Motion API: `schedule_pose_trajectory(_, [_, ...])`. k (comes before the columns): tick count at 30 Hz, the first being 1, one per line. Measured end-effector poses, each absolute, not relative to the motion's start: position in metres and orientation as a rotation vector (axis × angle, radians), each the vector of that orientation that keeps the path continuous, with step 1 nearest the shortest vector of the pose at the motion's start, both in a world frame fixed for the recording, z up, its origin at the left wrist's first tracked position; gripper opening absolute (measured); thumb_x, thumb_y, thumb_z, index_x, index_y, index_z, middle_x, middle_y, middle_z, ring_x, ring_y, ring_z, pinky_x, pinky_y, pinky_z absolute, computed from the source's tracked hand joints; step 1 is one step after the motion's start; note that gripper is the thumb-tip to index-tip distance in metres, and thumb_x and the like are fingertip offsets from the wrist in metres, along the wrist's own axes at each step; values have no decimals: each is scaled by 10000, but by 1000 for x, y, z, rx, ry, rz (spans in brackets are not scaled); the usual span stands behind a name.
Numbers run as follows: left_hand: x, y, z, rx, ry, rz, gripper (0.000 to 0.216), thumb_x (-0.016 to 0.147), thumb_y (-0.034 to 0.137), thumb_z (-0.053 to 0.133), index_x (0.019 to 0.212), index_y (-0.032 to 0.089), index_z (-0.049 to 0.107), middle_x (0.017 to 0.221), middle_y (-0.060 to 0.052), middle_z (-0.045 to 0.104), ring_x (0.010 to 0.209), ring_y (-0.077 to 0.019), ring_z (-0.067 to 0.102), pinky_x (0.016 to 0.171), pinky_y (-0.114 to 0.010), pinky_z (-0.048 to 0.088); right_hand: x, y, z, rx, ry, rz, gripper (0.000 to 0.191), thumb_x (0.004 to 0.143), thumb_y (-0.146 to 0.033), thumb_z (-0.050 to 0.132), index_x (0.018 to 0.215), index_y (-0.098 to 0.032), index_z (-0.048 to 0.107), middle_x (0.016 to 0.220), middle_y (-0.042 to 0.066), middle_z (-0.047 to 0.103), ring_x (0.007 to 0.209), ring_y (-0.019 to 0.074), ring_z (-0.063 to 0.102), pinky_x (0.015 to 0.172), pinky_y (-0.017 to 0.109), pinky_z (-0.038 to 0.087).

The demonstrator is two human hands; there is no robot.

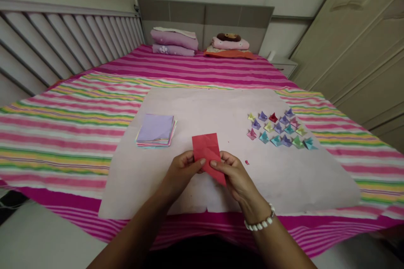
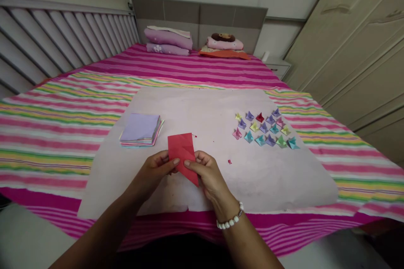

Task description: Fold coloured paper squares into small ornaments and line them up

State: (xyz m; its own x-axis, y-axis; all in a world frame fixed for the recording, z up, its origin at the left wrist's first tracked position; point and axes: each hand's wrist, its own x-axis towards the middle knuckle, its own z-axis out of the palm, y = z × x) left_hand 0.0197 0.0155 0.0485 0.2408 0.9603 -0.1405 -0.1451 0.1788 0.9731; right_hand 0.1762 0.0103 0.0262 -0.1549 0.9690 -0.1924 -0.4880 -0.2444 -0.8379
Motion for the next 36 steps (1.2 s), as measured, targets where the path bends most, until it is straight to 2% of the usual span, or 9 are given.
schedule_pose_trajectory(6, [20,17,45,1021,1032,1129,301,637,264,774,809,175,544,660,36,648,553,-81,516,517,-198,395,175,13,28,-859,-761,1590,277,609,-240,849,837,-204,695,742,-17,709,646,123,622,670,239,492])
schedule_pose_trajectory(11, [20,14,42,1075,1047,1152,375,618,209,779,658,200,406,533,105,473,487,-53,418,485,-178,342,179,20,30,-889,-706,1448,402,648,-232,819,1019,-211,667,730,-28,681,645,118,603,653,239,478])
schedule_pose_trajectory(14, [18,13,40,1210,1098,1186,243,663,215,755,662,180,514,581,71,508,550,-70,459,523,-192,366,181,21,30,-917,-730,1359,529,685,-201,775,1186,-230,608,677,-60,625,575,91,537,581,221,443])
schedule_pose_trajectory(16, [16,12,40,1286,1129,1180,151,687,224,740,794,183,642,662,36,581,628,-98,512,570,-212,406,183,21,30,-903,-798,1304,652,702,-174,743,1307,-283,525,672,-74,601,566,88,511,566,221,432])
schedule_pose_trajectory(17, [15,12,39,1311,1148,1174,194,694,229,735,876,193,679,708,21,610,662,-111,532,591,-223,424,184,21,30,-892,-844,1284,672,706,-166,733,1325,-306,511,677,-73,596,574,92,510,571,225,435])
schedule_pose_trajectory(22, [11,13,37,1368,1233,1173,340,685,257,747,1023,234,716,830,-3,672,725,-139,575,660,-264,476,193,23,32,-866,-1063,1284,375,692,-181,757,1053,-270,708,747,-14,616,669,126,548,628,267,471])
schedule_pose_trajectory(27, [9,13,34,1391,1255,1156,305,677,279,753,978,235,743,777,-8,683,712,-148,581,651,-273,489,200,24,38,-887,-1208,1217,468,691,-206,777,1136,-310,674,784,-21,600,627,114,512,572,261,446])
schedule_pose_trajectory(32, [8,16,29,1408,1200,1161,240,676,270,752,914,238,756,800,-17,642,698,-135,571,595,-250,483,203,25,41,-1071,-1390,1165,324,710,-274,765,1020,-225,687,679,-20,608,619,137,534,588,284,450])
schedule_pose_trajectory(36, [9,20,26,1393,1182,1188,152,638,245,770,786,213,755,837,-20,607,681,-120,568,584,-243,481,203,26,43,-1180,-1539,991,124,728,-277,740,802,-198,678,659,-10,608,601,136,508,562,273,409])
